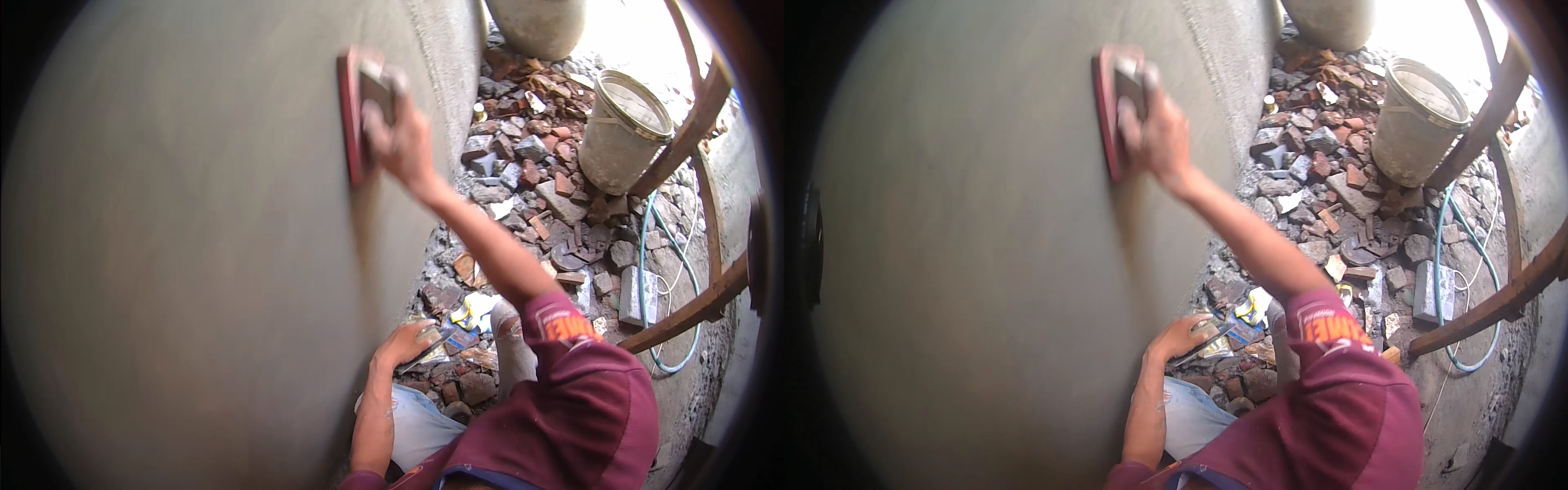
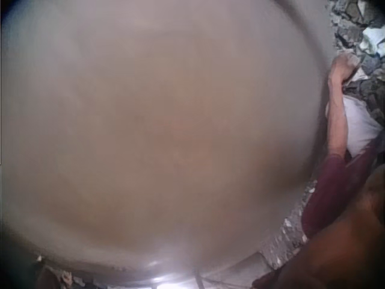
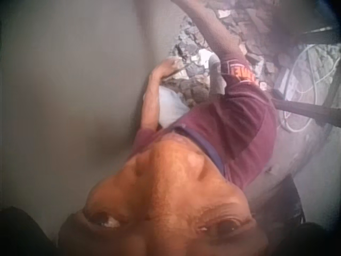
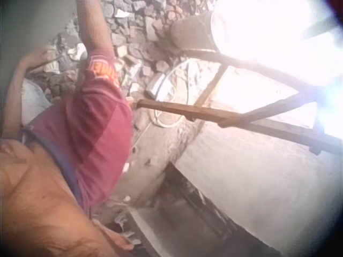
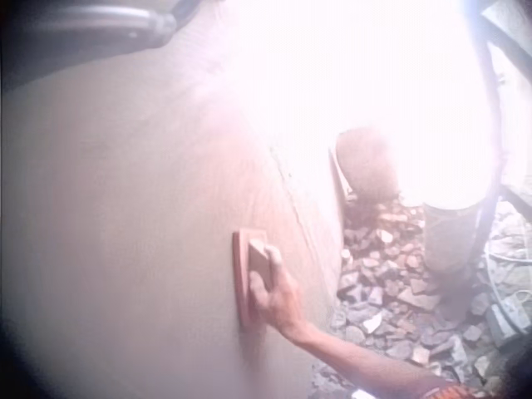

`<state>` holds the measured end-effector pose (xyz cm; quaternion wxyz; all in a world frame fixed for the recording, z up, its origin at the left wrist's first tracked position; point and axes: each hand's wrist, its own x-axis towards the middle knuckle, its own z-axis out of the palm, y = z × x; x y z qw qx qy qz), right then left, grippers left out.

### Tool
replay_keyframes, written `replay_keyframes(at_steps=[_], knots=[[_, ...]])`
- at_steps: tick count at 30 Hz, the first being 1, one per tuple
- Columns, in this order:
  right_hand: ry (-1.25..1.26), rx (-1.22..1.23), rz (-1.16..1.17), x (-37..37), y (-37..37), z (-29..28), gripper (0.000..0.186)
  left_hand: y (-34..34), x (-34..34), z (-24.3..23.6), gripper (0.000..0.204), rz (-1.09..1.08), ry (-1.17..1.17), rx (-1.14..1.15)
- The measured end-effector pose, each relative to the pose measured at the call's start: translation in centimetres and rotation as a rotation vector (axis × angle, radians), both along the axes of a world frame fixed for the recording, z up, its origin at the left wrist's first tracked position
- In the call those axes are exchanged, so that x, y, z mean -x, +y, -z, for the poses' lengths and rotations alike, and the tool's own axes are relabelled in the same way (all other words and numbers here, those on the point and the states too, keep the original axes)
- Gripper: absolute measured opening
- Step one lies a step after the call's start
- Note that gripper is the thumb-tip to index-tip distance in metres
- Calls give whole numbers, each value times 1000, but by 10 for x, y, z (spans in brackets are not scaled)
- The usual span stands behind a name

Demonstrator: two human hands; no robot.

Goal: The person smooths a curved wall surface using a rectangular trowel and a pink float. They repeatedly rub the wall in vertical and horizontal strokes, occasionally switching tools and checking the surface with their hand.

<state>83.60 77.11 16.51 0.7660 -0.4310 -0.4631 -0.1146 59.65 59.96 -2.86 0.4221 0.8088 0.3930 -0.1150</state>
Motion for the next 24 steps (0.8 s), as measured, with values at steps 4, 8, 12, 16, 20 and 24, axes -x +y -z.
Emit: replay_keyframes(at_steps=[4, 8, 12, 16, 20, 24], knots=[[41, 120, 114, -52, 20, -20, 55, -12, -11, -4, 51, 3, -61, -34], [133, 383, 147, -82, 26, -36, 54, -26, -9, -25, 50, -57, -121, -37], [94, 205, 1, -18, -3, 13, 63, -24, -8, -35, 51, -28, -6, -38], [244, 462, 166, -111, 48, -25, 65, -40, -8, -50, 53, -8, -12, -59], [181, 346, 70, -69, 25, -4, 64, -49, -7, -59, 54, -50, -36, -46], [31, 289, 16, -47, 17, 35, 61, -48, -6, -59, 54, -21, -46, -100]])
